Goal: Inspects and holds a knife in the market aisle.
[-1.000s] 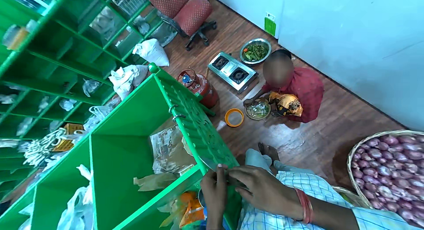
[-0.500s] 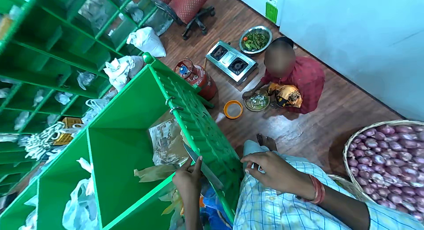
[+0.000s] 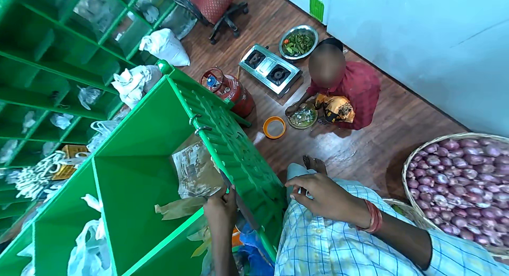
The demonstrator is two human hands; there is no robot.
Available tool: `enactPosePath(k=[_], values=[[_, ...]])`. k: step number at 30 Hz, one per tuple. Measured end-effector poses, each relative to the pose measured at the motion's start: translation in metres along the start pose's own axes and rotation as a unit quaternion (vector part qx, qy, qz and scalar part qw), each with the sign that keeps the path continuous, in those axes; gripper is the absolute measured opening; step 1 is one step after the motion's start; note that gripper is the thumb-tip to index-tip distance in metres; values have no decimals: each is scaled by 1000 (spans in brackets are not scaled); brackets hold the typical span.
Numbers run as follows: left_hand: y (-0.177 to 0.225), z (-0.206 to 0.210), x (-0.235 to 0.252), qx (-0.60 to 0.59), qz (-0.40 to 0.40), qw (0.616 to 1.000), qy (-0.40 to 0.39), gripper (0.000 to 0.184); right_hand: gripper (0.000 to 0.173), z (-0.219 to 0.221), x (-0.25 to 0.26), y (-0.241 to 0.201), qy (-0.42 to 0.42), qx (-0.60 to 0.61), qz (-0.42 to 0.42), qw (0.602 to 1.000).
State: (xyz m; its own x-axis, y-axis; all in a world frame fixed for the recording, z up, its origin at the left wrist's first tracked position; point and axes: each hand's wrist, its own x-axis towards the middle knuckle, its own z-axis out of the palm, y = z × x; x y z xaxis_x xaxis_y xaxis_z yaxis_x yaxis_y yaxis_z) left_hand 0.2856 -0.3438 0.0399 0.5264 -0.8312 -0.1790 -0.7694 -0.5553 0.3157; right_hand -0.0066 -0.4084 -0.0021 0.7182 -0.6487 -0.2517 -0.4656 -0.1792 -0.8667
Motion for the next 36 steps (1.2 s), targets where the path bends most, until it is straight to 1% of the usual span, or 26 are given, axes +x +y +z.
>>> enactPosePath(k=[6, 11, 17, 20, 23, 30, 36], values=[[3, 1, 2, -10, 19, 1000, 4, 26, 31, 1, -1, 5, 17, 3, 0, 1000], [5, 5, 2, 3, 15, 999, 31, 25, 30, 1, -2, 7, 21, -4, 7, 1000], [6, 8, 3, 32, 9, 999, 40, 33, 27, -1, 0, 9, 40, 6, -3, 999], [8, 10, 3, 39, 1, 998, 49, 37, 29, -2, 1, 9, 32, 8, -1, 999], [11, 9, 3, 50, -8, 997, 52, 37, 28, -3, 1, 9, 33, 6, 1, 999], [19, 9, 0, 63, -2, 995, 72, 37, 25, -3, -1, 8, 51, -1, 1, 999], [22, 13, 1, 70, 2, 995, 78, 37, 26, -4, -2, 8, 58, 10, 3, 998]])
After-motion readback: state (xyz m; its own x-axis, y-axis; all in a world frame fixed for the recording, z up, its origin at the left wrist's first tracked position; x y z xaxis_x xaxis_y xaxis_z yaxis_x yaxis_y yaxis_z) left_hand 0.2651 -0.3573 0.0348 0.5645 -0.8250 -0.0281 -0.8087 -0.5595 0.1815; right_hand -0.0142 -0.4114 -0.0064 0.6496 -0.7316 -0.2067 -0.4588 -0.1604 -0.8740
